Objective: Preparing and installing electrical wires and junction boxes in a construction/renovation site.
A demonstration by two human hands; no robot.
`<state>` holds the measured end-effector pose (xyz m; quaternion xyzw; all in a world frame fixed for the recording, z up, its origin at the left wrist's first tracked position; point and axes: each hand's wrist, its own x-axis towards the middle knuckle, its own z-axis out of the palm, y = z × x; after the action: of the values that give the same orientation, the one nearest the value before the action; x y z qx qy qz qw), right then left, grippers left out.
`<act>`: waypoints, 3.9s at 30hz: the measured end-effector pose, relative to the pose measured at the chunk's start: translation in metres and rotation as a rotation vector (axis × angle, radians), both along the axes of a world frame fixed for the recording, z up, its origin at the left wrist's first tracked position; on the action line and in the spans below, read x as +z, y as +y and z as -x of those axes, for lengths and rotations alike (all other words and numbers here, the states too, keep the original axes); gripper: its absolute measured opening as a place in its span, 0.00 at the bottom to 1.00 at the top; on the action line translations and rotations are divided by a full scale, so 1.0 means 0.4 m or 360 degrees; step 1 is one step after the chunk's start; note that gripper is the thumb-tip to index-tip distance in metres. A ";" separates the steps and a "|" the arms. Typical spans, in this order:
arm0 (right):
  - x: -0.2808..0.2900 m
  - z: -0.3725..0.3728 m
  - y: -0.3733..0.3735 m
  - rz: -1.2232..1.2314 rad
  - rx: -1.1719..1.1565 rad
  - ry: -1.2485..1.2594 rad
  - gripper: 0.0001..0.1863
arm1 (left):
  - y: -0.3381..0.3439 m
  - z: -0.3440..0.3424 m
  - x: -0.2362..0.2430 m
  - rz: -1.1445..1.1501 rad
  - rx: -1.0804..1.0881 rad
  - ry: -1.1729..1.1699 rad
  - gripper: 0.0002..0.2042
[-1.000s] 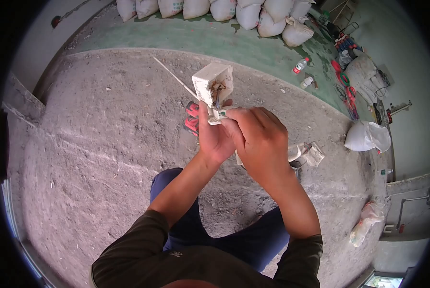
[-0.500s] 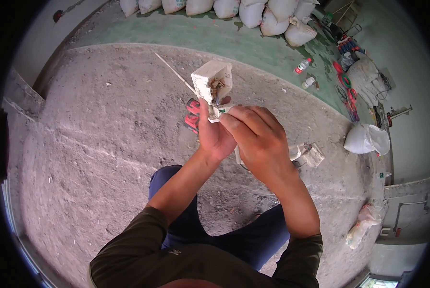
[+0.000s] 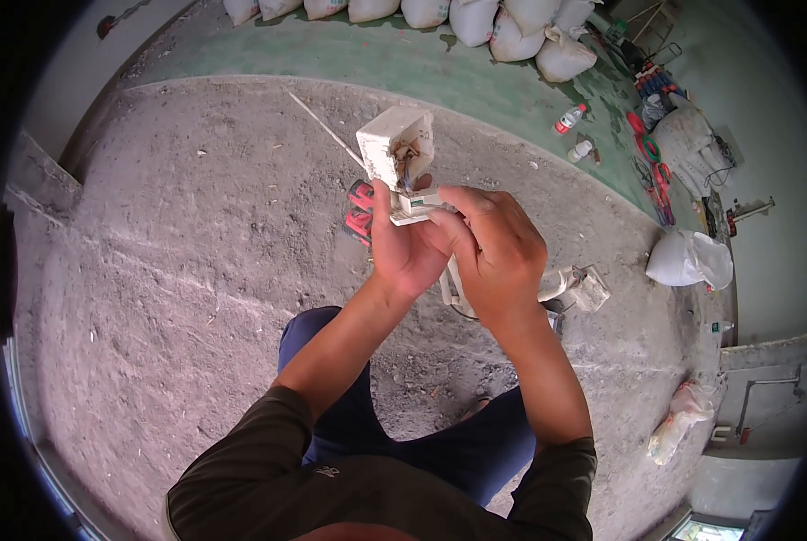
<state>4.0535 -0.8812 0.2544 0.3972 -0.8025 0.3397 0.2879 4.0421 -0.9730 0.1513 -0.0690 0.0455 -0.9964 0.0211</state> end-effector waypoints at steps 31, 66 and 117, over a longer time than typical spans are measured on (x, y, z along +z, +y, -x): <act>-0.163 0.051 0.236 0.1564 0.0416 -0.1615 0.11 | 0.042 0.001 -0.041 0.0122 -0.0232 -0.0235 0.30; -0.321 0.053 0.310 0.2186 0.1048 -0.2462 0.07 | 0.009 0.043 -0.048 0.0807 -0.0418 -0.0115 0.33; -0.303 -0.054 0.449 0.2065 0.0075 -0.2540 0.08 | -0.532 -0.202 -0.950 0.2926 0.0409 -0.1588 0.14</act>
<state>4.0749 -0.7015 0.1332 -0.1606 -0.4141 0.8783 -0.1767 4.1229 -1.1857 -0.2289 0.3551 -0.7490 -0.5533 0.0823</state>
